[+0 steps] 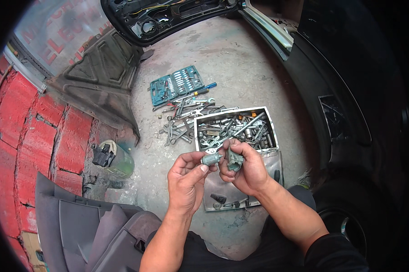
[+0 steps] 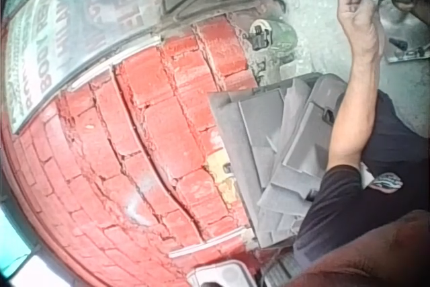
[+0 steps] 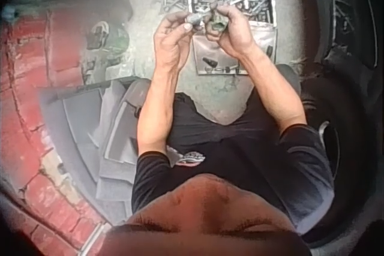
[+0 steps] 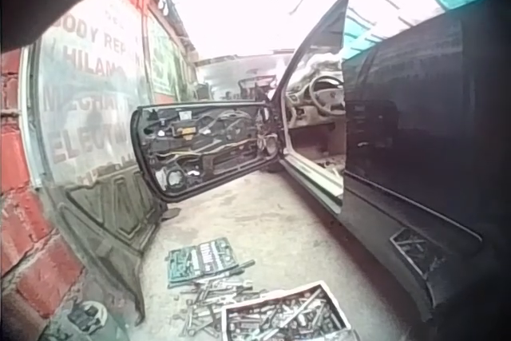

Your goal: Assembling the internal components of a car door lock cylinder.

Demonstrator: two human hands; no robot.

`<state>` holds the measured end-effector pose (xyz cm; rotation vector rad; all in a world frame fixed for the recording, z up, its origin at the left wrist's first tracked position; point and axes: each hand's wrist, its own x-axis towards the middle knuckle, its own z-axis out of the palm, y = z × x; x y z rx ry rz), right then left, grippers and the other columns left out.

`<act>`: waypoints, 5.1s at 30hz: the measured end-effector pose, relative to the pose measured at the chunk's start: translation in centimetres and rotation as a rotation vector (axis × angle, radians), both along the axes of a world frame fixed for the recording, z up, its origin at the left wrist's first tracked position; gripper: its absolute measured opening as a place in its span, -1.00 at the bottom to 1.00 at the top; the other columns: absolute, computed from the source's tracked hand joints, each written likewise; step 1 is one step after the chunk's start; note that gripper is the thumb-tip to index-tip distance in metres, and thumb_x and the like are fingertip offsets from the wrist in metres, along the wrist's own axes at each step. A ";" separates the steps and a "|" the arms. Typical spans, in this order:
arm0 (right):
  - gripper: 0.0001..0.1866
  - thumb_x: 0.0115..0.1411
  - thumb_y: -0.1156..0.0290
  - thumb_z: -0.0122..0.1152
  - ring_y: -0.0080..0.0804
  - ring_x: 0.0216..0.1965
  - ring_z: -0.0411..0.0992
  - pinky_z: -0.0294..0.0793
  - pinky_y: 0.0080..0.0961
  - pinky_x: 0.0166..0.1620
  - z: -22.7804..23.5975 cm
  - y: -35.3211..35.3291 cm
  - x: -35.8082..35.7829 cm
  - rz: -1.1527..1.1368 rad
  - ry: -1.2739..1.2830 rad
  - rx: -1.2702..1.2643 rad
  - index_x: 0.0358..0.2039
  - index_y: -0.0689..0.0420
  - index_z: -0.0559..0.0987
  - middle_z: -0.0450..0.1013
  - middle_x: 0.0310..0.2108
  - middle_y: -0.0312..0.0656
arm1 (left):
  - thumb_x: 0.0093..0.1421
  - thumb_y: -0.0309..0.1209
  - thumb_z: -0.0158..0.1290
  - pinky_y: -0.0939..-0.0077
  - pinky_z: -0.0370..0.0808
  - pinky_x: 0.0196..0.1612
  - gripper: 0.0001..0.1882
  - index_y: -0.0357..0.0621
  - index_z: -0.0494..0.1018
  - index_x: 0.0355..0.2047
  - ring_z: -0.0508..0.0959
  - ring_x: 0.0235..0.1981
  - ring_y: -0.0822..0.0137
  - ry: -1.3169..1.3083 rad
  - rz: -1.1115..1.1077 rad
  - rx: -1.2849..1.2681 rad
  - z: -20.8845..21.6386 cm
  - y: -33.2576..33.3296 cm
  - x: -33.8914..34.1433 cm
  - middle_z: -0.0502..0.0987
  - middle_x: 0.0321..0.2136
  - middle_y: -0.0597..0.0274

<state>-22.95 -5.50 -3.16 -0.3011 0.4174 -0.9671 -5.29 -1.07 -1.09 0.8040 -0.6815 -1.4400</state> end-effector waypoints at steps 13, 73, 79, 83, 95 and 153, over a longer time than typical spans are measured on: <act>-0.75 0.46 0.20 -0.14 -0.45 -0.55 0.31 0.28 -0.46 -0.45 0.5 0.0 0.3 -0.060 -0.017 0.162 -0.08 0.09 0.39 0.49 -0.37 -0.16 | 0.25 -0.65 0.17 0.15 0.60 0.10 -0.69 -0.34 0.48 0.01 0.66 -0.07 0.16 -0.096 0.019 -0.016 0.0 0.4 -0.5 0.65 -0.09 -0.03; -0.70 0.46 0.14 -0.03 -0.54 -0.56 0.19 0.22 -0.54 -0.47 0.0 0.1 0.0 -0.051 -0.026 0.077 0.04 0.02 0.44 0.40 -0.37 -0.18 | 0.24 -0.80 0.13 0.34 0.60 0.09 -0.67 -0.42 0.45 0.01 0.64 -0.06 0.23 -0.428 0.218 -0.307 0.7 1.2 -1.9 0.57 0.01 -0.08; -0.67 0.44 0.16 -0.05 -0.53 -0.58 0.23 0.24 -0.51 -0.46 -0.8 0.0 0.2 -0.037 -0.045 0.064 0.07 0.05 0.47 0.52 -0.32 -0.28 | 0.24 -0.80 0.12 0.30 0.60 0.10 -0.67 -0.41 0.46 0.01 0.65 -0.05 0.21 -0.419 0.207 -0.289 0.7 1.2 -1.6 0.57 0.01 -0.09; -0.67 0.44 0.16 -0.06 -0.54 -0.58 0.22 0.24 -0.52 -0.46 -0.6 0.1 0.1 -0.045 -0.027 0.053 0.07 0.05 0.47 0.52 -0.32 -0.28 | 0.25 -0.74 0.15 0.21 0.62 0.11 -0.67 -0.39 0.46 0.03 0.65 -0.04 0.19 -0.278 0.136 -0.265 0.4 0.8 -1.1 0.59 -0.01 -0.09; -0.69 0.45 0.16 -0.08 -0.53 -0.57 0.21 0.24 -0.52 -0.47 -0.4 0.2 0.1 -0.051 -0.021 0.056 0.04 0.05 0.45 0.43 -0.36 -0.22 | 0.25 -0.73 0.17 0.31 0.59 0.07 -0.68 -0.39 0.46 0.01 0.63 -0.04 0.24 -0.456 0.227 -0.252 1.1 1.4 -1.7 0.59 -0.03 -0.05; -0.78 0.44 0.29 -0.17 -0.60 -0.53 0.26 0.22 -0.58 -0.47 -0.3 1.2 1.3 -0.115 0.199 -0.114 0.01 0.02 0.38 0.46 -0.30 -0.26 | 0.04 -0.61 0.43 0.29 0.53 -0.32 -0.66 -0.30 0.52 -0.21 0.59 -0.37 0.08 -1.306 0.457 -0.715 0.6 1.2 -3.2 0.62 -0.33 0.02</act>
